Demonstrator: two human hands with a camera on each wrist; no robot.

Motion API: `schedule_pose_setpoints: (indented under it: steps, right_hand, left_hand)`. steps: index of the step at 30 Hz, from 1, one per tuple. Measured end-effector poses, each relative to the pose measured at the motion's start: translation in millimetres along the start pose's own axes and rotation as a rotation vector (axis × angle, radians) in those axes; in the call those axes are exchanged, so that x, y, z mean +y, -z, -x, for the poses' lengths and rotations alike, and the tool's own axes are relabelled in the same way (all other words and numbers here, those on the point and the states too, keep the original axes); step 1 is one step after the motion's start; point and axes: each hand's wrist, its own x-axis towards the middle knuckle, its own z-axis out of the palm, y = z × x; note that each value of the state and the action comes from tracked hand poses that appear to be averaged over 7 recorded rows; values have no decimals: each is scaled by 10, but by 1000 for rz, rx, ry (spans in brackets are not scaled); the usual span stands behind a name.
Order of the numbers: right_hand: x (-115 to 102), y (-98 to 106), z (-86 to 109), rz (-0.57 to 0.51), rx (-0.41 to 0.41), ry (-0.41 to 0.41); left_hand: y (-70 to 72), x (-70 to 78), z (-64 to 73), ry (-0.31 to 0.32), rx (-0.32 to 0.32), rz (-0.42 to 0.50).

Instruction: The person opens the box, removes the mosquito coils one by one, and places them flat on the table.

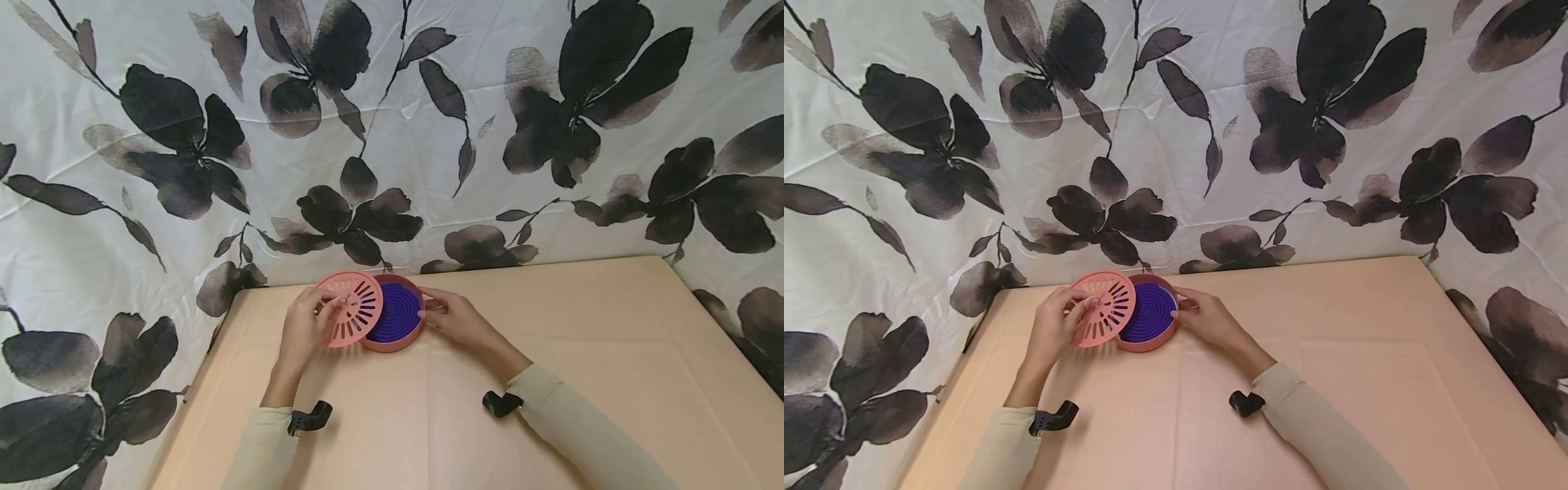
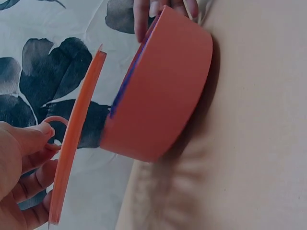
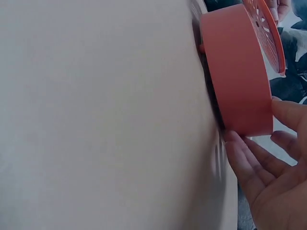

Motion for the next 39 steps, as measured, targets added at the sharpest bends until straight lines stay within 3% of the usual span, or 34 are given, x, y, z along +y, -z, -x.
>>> schedule_pose_setpoints:
  steps: [6, 22, 39]
  right_hand:
    - [-12, 8, -56, 13, -4, 26]
    - [-10, -51, -78, -112, -67, 33]
    - [-59, -82, -83, -46, -39, -24]
  left_hand:
    - [28, -57, 2, 37, -4, -8]
    - [176, -252, 17, 85, 40, -26]
    - [284, -525, 86, 109, 53, -63]
